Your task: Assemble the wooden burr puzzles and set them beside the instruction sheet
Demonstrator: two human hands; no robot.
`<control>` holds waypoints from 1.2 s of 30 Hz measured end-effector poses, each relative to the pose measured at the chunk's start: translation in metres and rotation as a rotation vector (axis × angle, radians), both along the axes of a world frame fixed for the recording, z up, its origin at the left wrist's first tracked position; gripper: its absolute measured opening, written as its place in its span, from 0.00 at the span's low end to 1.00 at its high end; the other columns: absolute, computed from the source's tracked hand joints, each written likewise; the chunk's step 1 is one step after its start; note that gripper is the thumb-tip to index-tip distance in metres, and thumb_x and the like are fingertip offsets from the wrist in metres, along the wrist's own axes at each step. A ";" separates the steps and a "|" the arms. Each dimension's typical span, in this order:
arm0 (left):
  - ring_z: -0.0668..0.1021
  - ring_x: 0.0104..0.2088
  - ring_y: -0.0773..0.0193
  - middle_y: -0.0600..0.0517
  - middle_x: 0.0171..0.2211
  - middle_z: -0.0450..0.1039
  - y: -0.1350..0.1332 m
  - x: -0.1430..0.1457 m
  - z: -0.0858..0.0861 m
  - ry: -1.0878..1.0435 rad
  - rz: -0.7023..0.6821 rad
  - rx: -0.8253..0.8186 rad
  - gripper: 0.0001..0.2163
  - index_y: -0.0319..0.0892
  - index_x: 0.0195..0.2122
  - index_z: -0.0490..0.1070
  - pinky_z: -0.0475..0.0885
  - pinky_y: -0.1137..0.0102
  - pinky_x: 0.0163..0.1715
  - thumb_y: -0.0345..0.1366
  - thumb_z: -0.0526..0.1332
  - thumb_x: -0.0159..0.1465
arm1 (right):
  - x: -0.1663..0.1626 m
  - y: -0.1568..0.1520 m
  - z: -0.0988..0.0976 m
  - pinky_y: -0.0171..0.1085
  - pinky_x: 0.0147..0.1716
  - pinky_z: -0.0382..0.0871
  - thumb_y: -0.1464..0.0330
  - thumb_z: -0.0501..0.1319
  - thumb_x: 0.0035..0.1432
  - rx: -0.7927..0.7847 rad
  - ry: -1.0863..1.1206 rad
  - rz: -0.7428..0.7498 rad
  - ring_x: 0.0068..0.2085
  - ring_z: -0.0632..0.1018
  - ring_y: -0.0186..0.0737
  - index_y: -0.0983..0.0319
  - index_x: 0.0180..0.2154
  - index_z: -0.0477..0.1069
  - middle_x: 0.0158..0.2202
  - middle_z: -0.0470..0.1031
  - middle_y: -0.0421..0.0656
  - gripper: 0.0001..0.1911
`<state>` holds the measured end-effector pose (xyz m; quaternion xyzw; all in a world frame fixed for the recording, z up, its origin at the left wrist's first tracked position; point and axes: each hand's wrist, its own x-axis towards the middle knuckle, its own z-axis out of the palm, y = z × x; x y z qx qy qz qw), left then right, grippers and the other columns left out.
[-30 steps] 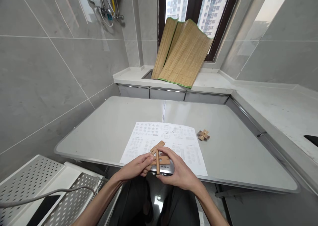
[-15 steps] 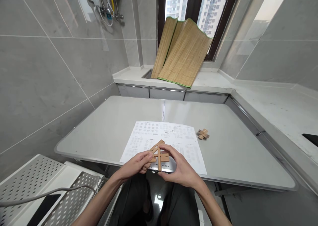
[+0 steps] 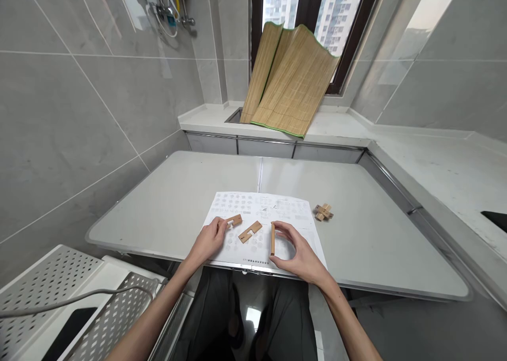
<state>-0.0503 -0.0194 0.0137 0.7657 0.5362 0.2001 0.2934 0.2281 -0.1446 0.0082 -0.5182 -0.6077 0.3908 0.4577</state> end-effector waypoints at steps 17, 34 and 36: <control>0.72 0.45 0.51 0.44 0.45 0.73 0.003 0.033 -0.024 0.238 -0.227 0.516 0.11 0.41 0.43 0.72 0.68 0.58 0.46 0.42 0.56 0.75 | 0.000 -0.019 -0.005 0.58 0.69 0.63 0.63 0.72 0.58 -0.023 -0.044 -0.024 0.68 0.70 0.57 0.51 0.68 0.61 0.71 0.63 0.49 0.39; 0.53 0.23 0.70 0.62 0.22 0.50 -0.041 0.028 0.034 -0.525 -0.451 -0.697 0.23 0.42 0.39 0.68 0.51 0.72 0.24 0.60 0.56 0.70 | -0.007 -0.012 0.008 0.57 0.71 0.60 0.66 0.72 0.58 0.053 0.064 -0.001 0.70 0.66 0.55 0.49 0.68 0.60 0.72 0.62 0.47 0.40; 0.52 0.22 0.70 0.63 0.21 0.49 -0.042 0.024 0.037 -0.536 -0.447 -0.762 0.23 0.42 0.37 0.67 0.50 0.72 0.24 0.60 0.58 0.69 | -0.008 -0.014 0.012 0.56 0.71 0.59 0.66 0.73 0.58 0.032 0.073 0.039 0.70 0.66 0.54 0.50 0.67 0.60 0.71 0.63 0.47 0.40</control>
